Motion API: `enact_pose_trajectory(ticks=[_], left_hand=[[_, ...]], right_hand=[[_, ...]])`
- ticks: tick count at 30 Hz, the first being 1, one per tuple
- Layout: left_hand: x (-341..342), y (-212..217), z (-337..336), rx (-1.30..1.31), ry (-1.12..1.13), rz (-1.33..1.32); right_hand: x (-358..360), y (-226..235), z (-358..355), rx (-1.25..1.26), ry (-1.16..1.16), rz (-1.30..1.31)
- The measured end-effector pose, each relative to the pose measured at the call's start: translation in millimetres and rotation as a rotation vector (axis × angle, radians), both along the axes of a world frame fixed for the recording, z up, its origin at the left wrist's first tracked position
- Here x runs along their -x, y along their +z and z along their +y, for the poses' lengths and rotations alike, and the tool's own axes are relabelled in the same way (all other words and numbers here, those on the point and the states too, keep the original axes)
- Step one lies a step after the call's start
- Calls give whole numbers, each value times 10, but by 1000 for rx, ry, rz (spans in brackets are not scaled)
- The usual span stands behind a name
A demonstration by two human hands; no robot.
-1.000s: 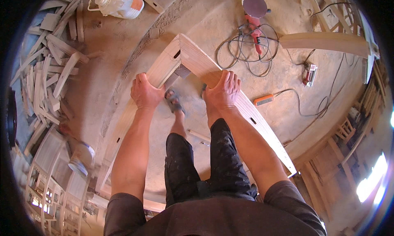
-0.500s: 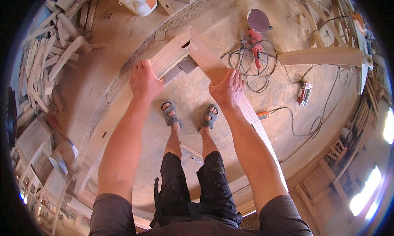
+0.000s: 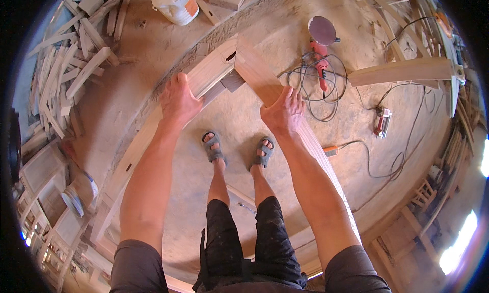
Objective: The person fits together the mitered corners of a large rectangular wooden frame by hand while it lies on the workshop floor, checking the alignment of each joint.
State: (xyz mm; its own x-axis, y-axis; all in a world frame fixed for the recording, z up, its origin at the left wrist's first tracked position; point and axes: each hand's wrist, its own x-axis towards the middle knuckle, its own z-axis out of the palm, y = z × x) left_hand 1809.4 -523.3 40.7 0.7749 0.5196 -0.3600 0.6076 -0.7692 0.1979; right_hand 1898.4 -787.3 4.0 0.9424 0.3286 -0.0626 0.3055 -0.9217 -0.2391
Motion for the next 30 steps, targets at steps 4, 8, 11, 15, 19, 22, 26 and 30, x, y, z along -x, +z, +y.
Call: enact_pose_trajectory(ticks=[4, 8, 11, 15, 19, 22, 26, 30], left_hand=[[-22, 19, 41, 4, -16, 10], [-22, 6, 26, 5, -12, -15], [-38, 2, 37, 34, -14, -43], [-44, -9, 44, 27, -28, -38], [-89, 3, 85, 45, -36, -15], [-74, 13, 75, 38, -39, -24], [-107, -15, 56, 18, -3, -32], [-75, -24, -30, -28, 19, -35]], right_hand=[[-22, 2, -3, -25, 5, -21], [-23, -37, -21, -49, 19, -31], [-27, -50, -14, -72, 21, -53], [-23, -50, -13, -70, 10, -27], [-28, -51, -2, -60, -6, -7], [-20, -31, 10, -60, -9, -8], [-41, 0, 45, -76, 10, -55], [-15, -13, 23, -44, -13, -18]])
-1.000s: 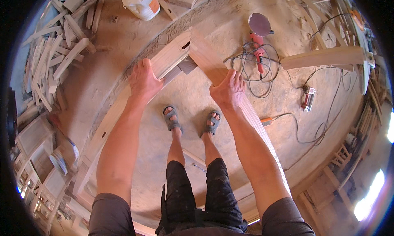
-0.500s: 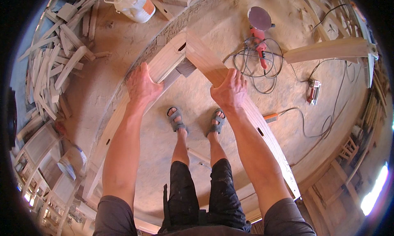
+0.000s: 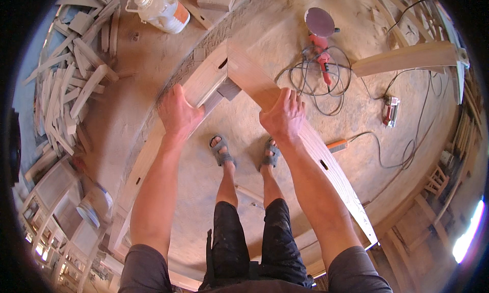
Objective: The person fits together the mitered corners of a large rectangular wooden frame by hand while it lies on the workshop floor, checking the alignment of each joint.
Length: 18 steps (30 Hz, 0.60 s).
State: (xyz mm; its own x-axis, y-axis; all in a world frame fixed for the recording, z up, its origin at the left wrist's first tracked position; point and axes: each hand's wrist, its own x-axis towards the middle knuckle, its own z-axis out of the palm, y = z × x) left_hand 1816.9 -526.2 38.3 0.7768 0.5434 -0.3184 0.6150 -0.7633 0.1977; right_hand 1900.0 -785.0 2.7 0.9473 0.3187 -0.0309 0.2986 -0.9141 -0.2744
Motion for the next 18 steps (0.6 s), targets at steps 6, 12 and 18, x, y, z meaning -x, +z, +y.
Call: enact_pose_trajectory(ticks=[6, 12, 18], left_hand=[[-153, 7, -70, -39, -19, 12], [-712, -44, -115, 133, -211, -187], [-709, -128, -179, 31, -251, -197]], right_hand=[[-29, 72, 1, -4, -40, 100], [-35, 92, 38, -12, -46, 103], [-23, 109, 20, -26, -68, 121]])
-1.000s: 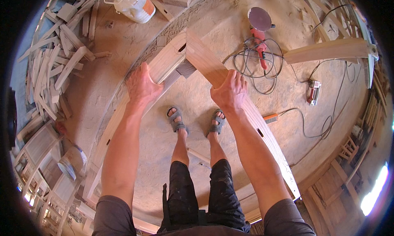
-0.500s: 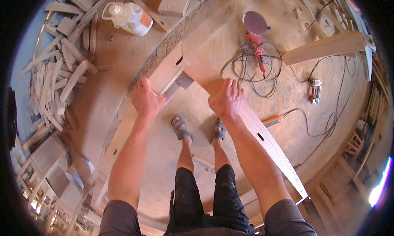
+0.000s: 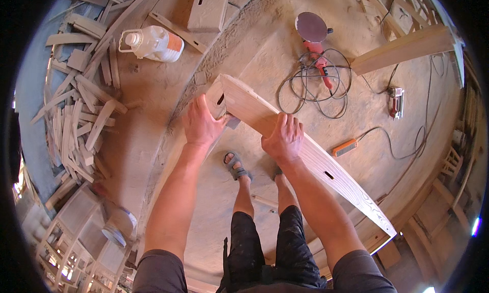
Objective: The person fits together the mitered corners of a large rectangular wooden frame by hand while it lies on the workshop floor, checking the alignment of each joint.
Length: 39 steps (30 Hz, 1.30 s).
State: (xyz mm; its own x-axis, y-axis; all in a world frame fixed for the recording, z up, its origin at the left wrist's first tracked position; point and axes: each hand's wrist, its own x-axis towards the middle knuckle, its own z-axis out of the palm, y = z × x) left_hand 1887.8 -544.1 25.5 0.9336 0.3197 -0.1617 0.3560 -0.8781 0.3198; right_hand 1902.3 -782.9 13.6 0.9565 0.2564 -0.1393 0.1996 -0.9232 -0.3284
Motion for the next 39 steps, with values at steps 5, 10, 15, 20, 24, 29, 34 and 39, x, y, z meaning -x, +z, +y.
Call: enact_pose_trajectory(ticks=[5, 10, 15, 20, 24, 29, 34, 39], left_hand=[[3, -39, 34, 3, 19, 28], [-4, -24, 22, 44, 32, 83], [-15, -19, 8, 64, 60, 128], [-17, -28, 20, 0, 26, 28], [25, -24, 18, -11, 30, 12], [-17, -36, -54, -66, 53, 74], [10, -44, -2, 10, 48, 56], [43, 10, 41, 27, 12, 43]], right_hand=[[-13, 38, 45, -13, -24, 19], [-44, 79, 43, -49, -28, -4], [-62, 107, 52, -58, -35, -7], [-76, 121, 73, -73, -31, -18], [-49, 124, 84, -61, -27, -15], [-21, 50, 61, 4, -41, -37], [-8, 27, 37, -23, -1, -19], [8, -35, 20, -11, 9, -85]])
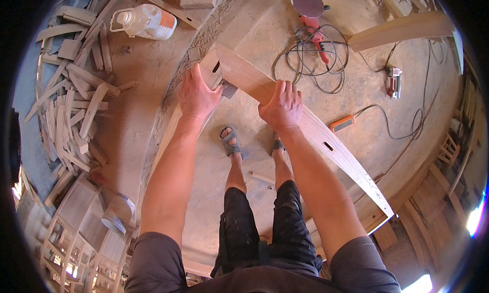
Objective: The person fits together the mitered corners of a large rectangular wooden frame by hand while it lies on the workshop floor, checking the alignment of each joint.
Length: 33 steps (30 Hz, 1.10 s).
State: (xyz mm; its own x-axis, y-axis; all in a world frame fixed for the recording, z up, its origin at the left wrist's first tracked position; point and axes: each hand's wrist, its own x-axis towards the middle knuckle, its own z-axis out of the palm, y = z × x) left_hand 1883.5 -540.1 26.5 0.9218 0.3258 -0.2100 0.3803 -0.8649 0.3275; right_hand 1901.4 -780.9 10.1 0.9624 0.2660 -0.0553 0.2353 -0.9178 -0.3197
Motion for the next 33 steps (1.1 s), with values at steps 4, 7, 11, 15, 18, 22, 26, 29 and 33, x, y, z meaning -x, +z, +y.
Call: enact_pose_trajectory(ticks=[4, 7, 11, 15, 18, 22, 26, 29, 33], left_hand=[[326, 38, 103, -17, 19, 21], [845, 12, 244, -47, 71, 75], [1352, 51, 426, -48, 128, 49], [1379, 76, 421, -42, 180, 89], [1351, 78, 414, -32, 153, 66], [1390, 9, 460, -55, 129, 13], [1316, 71, 383, -49, 116, 69], [1504, 127, 405, -71, 110, 65], [2101, 170, 471, -109, 147, 39]], right_hand=[[3, -1, 2, 5, 2, -19], [9, -24, -45, 13, 6, -27], [23, -53, -26, -2, 13, -75], [36, -76, -18, -23, 6, -60], [33, -78, -41, -10, -1, -27], [29, 23, 23, 47, -9, 35], [170, 179, -144, -65, 54, -93], [733, 460, -344, -112, 73, -44], [1904, 763, -1086, -13, -8, 309]])
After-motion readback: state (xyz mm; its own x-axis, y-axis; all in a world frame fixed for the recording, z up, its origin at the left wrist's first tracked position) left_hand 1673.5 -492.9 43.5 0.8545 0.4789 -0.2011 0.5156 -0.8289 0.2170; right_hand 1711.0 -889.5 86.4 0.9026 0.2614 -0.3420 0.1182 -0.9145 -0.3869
